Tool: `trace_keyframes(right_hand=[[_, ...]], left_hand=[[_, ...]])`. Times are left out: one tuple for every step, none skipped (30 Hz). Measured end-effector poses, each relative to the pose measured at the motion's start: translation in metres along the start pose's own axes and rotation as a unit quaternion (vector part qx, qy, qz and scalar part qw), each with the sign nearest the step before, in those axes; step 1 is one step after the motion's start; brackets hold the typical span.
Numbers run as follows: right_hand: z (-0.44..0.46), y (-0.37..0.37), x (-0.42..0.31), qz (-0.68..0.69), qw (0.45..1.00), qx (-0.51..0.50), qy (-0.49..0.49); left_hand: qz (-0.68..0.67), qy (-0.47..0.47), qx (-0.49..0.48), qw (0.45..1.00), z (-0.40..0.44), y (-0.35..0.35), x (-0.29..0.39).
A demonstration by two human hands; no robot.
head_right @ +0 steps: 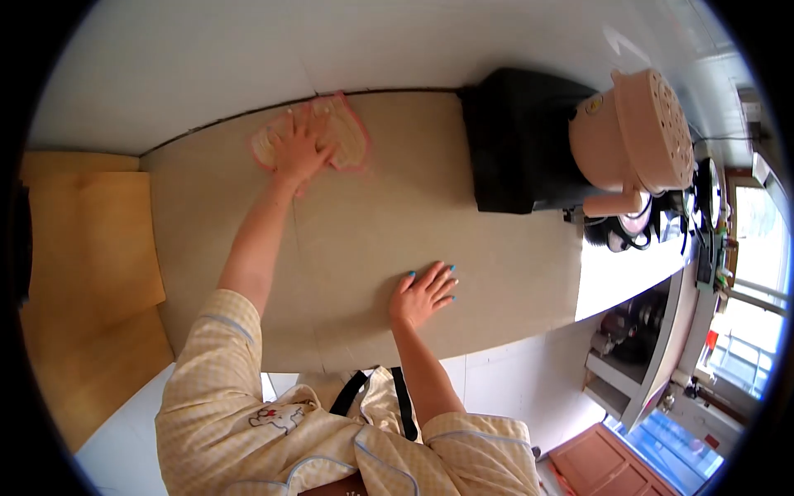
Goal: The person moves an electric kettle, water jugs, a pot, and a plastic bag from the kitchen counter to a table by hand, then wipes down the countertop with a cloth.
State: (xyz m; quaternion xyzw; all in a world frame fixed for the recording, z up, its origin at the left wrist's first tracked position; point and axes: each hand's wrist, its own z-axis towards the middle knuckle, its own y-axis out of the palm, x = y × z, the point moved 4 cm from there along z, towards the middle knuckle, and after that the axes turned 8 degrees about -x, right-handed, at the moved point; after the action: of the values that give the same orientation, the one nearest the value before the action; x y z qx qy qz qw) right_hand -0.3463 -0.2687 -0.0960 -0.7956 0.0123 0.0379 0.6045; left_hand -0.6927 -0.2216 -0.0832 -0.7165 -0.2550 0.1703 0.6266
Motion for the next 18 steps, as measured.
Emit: trace_keyframes(right_hand=[[0.000, 0.001, 0.000, -0.003, 1.000, 0.001, 0.000], [0.001, 0.001, 0.002, -0.007, 1.000, -0.003, 0.006], [0.001, 0.002, 0.001, -0.007, 1.000, 0.004, 0.001], [-0.001, 0.001, 0.000, -0.007, 1.000, 0.011, -0.006], [-0.001, -0.001, 0.000, -0.002, 1.000, 0.013, -0.006], [-0.001, -0.001, 0.000, -0.002, 1.000, 0.013, -0.007], [0.000, -0.001, 0.000, 0.005, 1.000, 0.012, -0.007], [-0.001, 0.000, 0.000, 0.010, 1.000, 0.009, -0.009], [-0.002, 0.001, 0.002, 0.010, 1.000, 0.006, -0.011], [-0.001, 0.002, 0.002, 0.008, 1.000, 0.015, -0.009], [-0.001, 0.002, 0.001, 0.007, 1.000, 0.026, -0.008], [-0.001, 0.003, 0.000, 0.008, 1.000, 0.023, -0.016], [0.000, 0.002, 0.000, 0.007, 1.000, 0.025, -0.014], [-0.001, 0.002, 0.002, 0.006, 1.000, 0.026, -0.012], [-0.002, 0.002, 0.002, 0.008, 1.000, 0.022, -0.020], [-0.001, 0.003, 0.003, 0.008, 0.999, 0.029, -0.022], [-0.001, 0.004, 0.003, 0.008, 0.999, 0.036, -0.024], [0.000, 0.005, 0.003, 0.011, 0.999, 0.033, -0.032]], left_hand=[[0.013, -0.008, 0.010, 1.000, 0.005, 0.002, -0.001], [0.011, -0.005, 0.003, 1.000, 0.008, 0.004, -0.001], [0.027, -0.002, 0.015, 1.000, 0.010, 0.004, -0.002], [0.043, -0.001, 0.027, 0.999, 0.007, 0.005, -0.003], [0.044, -0.001, 0.025, 0.999, 0.002, 0.006, -0.002], [0.048, -0.002, 0.042, 0.998, -0.001, 0.004, 0.000], [0.051, -0.004, 0.060, 0.997, -0.004, 0.002, 0.001], [0.051, -0.005, 0.060, 0.997, -0.010, 0.001, 0.001], [-0.235, -0.063, -0.082, 0.966, -0.018, 0.012, -0.007], [-0.375, -0.082, -0.150, 0.911, -0.029, 0.022, -0.008], [-0.496, -0.122, -0.207, 0.834, -0.041, 0.029, -0.008], [-0.407, -0.087, -0.107, 0.903, -0.049, 0.034, -0.008], [-0.358, -0.069, -0.057, 0.929, -0.062, 0.037, -0.006], [-0.304, -0.057, -0.005, 0.951, -0.075, 0.039, -0.004], [-0.191, -0.026, 0.036, 0.980, -0.090, 0.037, 0.001], [-0.075, 0.005, 0.076, 0.994, -0.107, 0.032, 0.007], [-0.070, -0.002, 0.077, 0.995, -0.122, 0.031, 0.010], [-0.035, -0.009, 0.055, 0.998, -0.139, 0.029, 0.015]])
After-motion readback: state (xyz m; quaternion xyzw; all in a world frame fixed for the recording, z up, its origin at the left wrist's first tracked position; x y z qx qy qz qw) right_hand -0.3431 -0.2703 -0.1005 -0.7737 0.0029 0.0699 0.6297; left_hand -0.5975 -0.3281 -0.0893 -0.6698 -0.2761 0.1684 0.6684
